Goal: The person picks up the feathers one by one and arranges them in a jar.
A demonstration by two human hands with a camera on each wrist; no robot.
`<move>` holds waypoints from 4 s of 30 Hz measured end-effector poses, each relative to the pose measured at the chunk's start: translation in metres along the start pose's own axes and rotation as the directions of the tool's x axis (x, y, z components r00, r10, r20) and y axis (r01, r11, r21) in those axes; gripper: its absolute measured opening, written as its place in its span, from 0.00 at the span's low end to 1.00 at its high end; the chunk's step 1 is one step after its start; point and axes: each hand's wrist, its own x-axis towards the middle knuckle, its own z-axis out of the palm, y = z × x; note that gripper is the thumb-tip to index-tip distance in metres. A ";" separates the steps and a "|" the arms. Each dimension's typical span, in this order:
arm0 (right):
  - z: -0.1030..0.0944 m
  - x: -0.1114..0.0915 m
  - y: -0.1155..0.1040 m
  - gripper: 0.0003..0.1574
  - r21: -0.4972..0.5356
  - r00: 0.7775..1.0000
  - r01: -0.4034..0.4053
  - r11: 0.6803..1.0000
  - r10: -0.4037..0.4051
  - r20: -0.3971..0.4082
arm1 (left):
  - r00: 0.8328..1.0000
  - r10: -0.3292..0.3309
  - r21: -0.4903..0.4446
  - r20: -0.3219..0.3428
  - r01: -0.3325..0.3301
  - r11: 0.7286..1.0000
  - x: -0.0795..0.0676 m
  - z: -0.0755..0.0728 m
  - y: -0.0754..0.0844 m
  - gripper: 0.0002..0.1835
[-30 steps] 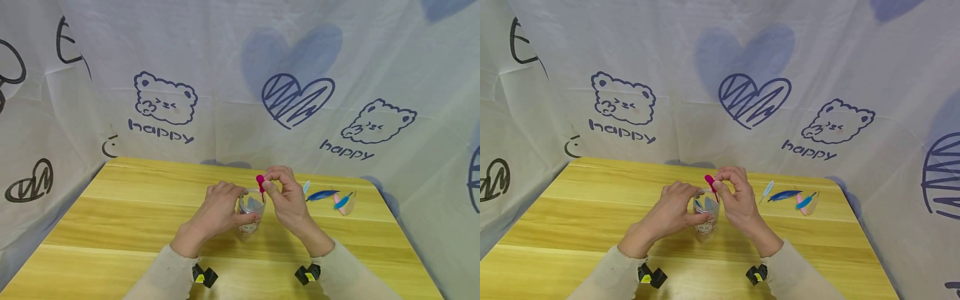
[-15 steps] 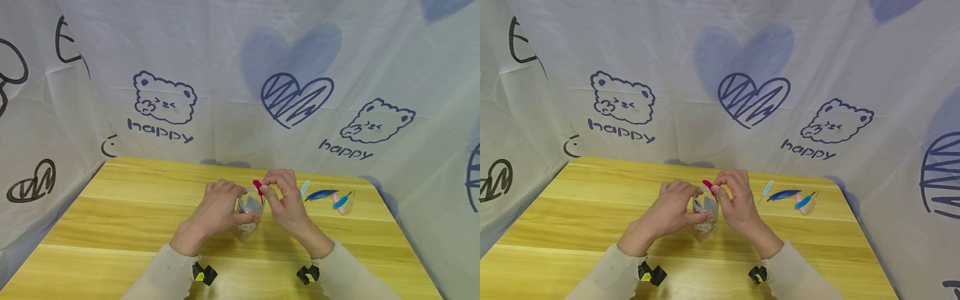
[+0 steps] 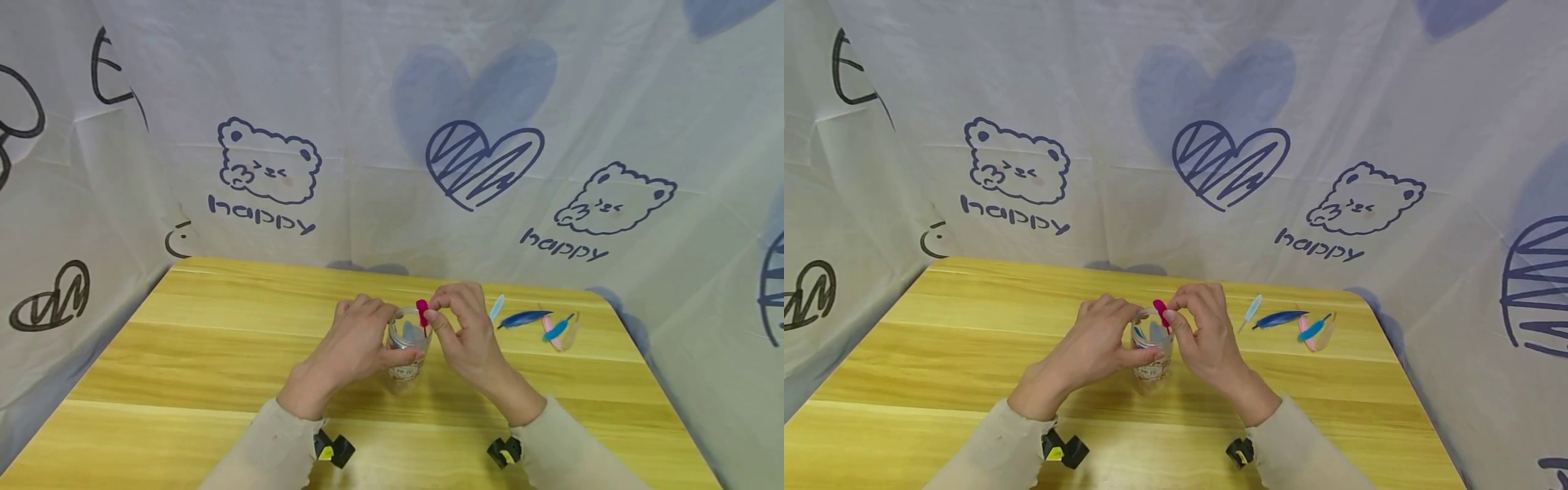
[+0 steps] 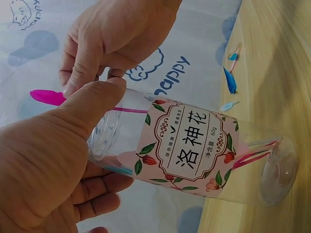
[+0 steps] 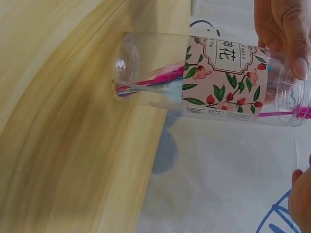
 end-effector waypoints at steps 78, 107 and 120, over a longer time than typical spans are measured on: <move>-0.137 -0.091 0.132 0.14 -0.500 0.844 -0.455 0.737 0.535 0.019 | 1.000 -0.006 -0.047 0.009 0.006 0.999 -0.001 0.003 -0.002 0.40; -0.067 -0.056 0.148 0.23 -0.647 0.705 -0.515 0.562 0.707 0.053 | 1.000 -0.009 -0.046 0.016 0.010 0.999 -0.002 0.002 -0.003 0.41; -0.070 -0.064 0.156 0.19 -0.712 0.815 -0.342 0.613 0.570 0.099 | 1.000 -0.003 -0.037 0.014 0.004 0.999 -0.001 0.003 -0.002 0.41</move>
